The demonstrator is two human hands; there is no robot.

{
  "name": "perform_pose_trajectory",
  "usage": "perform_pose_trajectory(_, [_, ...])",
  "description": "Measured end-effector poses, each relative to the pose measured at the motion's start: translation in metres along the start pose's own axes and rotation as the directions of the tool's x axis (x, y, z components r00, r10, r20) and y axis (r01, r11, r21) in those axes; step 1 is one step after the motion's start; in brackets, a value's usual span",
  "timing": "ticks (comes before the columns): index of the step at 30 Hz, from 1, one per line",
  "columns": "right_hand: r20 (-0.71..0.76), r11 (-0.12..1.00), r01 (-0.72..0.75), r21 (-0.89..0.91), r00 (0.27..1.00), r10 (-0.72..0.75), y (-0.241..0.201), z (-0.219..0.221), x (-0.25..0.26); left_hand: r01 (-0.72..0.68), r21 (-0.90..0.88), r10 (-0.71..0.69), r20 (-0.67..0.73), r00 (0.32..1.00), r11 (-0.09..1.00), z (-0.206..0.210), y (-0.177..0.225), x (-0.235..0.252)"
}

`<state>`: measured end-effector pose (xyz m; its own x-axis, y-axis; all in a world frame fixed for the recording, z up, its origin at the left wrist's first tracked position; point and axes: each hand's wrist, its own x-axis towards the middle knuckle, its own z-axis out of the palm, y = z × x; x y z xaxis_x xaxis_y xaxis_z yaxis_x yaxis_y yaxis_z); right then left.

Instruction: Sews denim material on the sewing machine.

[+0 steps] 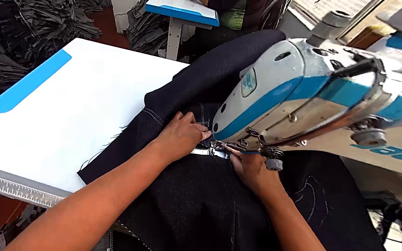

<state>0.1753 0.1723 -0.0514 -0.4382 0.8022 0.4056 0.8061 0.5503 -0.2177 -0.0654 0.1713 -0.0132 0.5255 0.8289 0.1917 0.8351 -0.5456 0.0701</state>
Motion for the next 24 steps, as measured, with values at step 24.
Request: perform_pose_trajectory(24, [-0.048, 0.986, 0.114, -0.122, 0.992, -0.121, -0.014, -0.01, 0.009, -0.019, -0.267, 0.013, -0.025, 1.0, 0.963, -0.003, -0.003, -0.001])
